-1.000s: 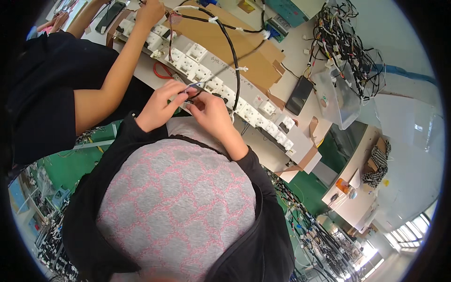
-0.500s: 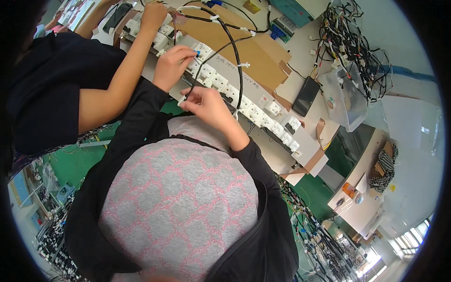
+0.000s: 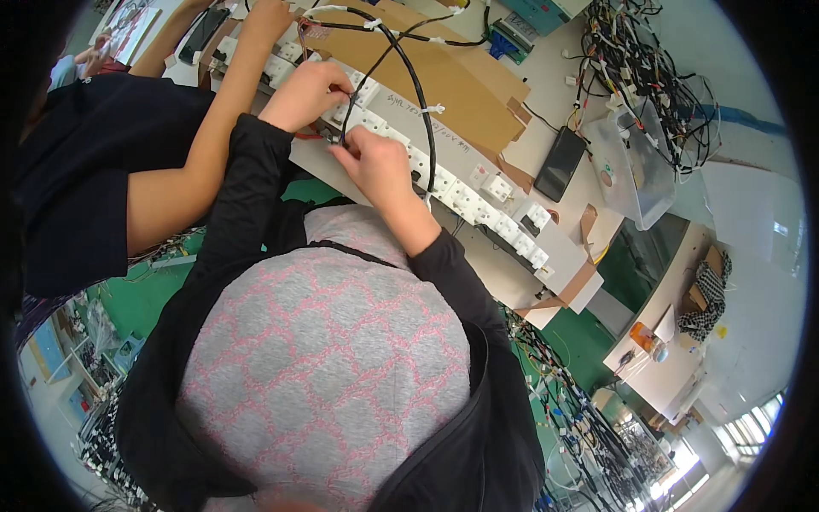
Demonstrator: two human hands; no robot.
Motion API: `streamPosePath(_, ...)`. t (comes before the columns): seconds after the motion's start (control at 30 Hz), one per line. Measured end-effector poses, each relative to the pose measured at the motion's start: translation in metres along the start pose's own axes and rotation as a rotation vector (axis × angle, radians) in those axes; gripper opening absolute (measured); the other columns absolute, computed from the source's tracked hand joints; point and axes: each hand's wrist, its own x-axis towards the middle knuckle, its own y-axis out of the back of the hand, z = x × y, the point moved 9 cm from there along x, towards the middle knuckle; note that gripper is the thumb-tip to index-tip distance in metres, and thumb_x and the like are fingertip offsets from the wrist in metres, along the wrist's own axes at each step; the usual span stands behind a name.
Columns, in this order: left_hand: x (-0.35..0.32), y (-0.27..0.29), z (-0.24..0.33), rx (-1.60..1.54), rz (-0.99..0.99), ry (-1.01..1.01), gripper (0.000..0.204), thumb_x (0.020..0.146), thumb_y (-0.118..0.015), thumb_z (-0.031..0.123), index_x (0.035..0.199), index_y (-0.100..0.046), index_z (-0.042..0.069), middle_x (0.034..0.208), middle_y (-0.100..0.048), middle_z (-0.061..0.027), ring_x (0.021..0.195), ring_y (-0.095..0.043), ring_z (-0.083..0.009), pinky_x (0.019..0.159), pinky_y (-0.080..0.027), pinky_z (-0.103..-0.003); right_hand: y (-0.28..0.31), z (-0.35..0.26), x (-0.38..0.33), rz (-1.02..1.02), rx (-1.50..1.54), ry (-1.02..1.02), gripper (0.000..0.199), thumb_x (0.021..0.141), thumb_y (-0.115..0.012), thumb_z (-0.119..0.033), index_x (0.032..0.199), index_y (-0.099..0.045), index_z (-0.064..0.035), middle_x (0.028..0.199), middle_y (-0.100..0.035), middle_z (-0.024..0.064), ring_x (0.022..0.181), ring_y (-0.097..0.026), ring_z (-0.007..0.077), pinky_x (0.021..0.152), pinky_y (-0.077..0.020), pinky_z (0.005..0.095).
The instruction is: Connecting and organizing multiple cable harnesses and electronic connectors at a manual workstation.
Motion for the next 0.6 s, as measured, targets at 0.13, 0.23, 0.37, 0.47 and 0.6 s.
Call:
streamPosePath(0.13, 0.016, -0.001, -0.003, -0.060, -0.102, 0.048, 0.015, 0.070, -0.071, 0.005, 0.084, -0.074, 0.001, 0.083, -0.071, -0.0152, 0.077, -0.069, -0.0295, 0.073, -0.055, -0.036, -0.026, 0.010, 0.012, 0.109, -0.076, 0.140, 0.028, 0.076, -0.080, -0.022, 0.072, -0.058, -0.0053, 0.061, -0.061, 0.0082, 0.053, -0.061, 0.0272, 0.051, -0.0488, 0.0345)
streamPosePath(0.23, 0.025, -0.007, -0.008, -0.023, -0.168, 0.065, 0.016, 0.069, -0.071, 0.005, 0.084, -0.074, 0.001, 0.082, -0.071, -0.0155, 0.077, -0.069, -0.0296, 0.074, -0.055, -0.036, -0.033, 0.003, 0.015, 0.150, -0.148, 0.207, 0.026, 0.077, -0.079, -0.021, 0.074, -0.058, -0.0050, 0.064, -0.064, 0.0084, 0.057, -0.063, 0.0279, 0.052, -0.0500, 0.0371)
streamPosePath(0.37, 0.025, -0.009, -0.011, -0.059, -0.192, 0.061, 0.016, 0.069, -0.071, 0.005, 0.084, -0.074, 0.001, 0.082, -0.071, -0.0154, 0.078, -0.069, -0.0298, 0.074, -0.055, -0.036, -0.041, 0.006, 0.018, 0.071, -0.133, 0.100, 0.020, 0.078, -0.076, -0.019, 0.079, -0.063, -0.0052, 0.069, -0.067, 0.0094, 0.062, -0.066, 0.0281, 0.055, -0.0517, 0.0378)
streamPosePath(0.47, 0.014, -0.003, -0.011, -0.083, -0.124, 0.031, 0.012, 0.077, -0.070, 0.004, 0.087, -0.068, -0.002, 0.080, -0.069, -0.0132, 0.075, -0.068, -0.0268, 0.070, -0.053, -0.034, -0.044, 0.011, 0.020, 0.038, -0.069, 0.029, 0.017, 0.080, -0.075, -0.018, 0.084, -0.066, -0.0042, 0.073, -0.069, 0.0111, 0.064, -0.068, 0.0285, 0.057, -0.0527, 0.0372)
streamPosePath(0.6, 0.000, -0.005, -0.017, -0.287, -0.067, 0.111, 0.017, 0.083, -0.066, 0.003, 0.100, -0.068, 0.002, 0.081, -0.066, -0.0095, 0.075, -0.064, -0.0206, 0.069, -0.051, -0.033, -0.042, 0.019, 0.023, 0.023, 0.034, -0.079, 0.015, 0.082, -0.072, -0.015, 0.089, -0.068, -0.0021, 0.074, -0.070, 0.0135, 0.064, -0.068, 0.0301, 0.060, -0.0538, 0.0372)
